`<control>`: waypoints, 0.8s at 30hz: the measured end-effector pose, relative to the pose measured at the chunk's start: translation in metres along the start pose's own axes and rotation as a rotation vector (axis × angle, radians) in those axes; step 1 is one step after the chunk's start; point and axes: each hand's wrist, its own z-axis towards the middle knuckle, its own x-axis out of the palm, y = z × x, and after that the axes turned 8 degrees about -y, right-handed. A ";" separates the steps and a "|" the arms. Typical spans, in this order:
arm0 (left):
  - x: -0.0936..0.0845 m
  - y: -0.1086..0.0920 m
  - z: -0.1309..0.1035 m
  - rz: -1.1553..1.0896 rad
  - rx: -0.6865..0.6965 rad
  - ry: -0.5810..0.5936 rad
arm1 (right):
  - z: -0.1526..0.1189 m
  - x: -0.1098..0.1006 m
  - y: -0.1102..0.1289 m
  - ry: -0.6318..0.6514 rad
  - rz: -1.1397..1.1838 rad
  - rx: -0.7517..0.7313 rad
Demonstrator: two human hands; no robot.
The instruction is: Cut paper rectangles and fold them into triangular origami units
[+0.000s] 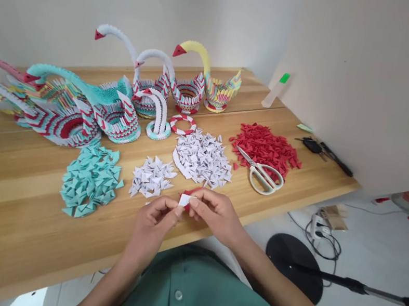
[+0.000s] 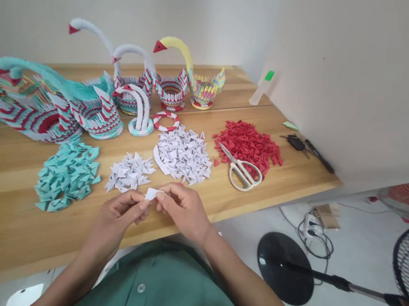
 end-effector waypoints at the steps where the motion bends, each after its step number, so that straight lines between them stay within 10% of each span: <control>1: 0.000 -0.001 0.000 0.010 0.005 0.001 | -0.001 0.002 0.001 -0.026 -0.036 -0.020; 24: -0.002 -0.005 0.000 -0.031 0.047 -0.009 | -0.005 0.008 -0.005 -0.110 0.045 -0.080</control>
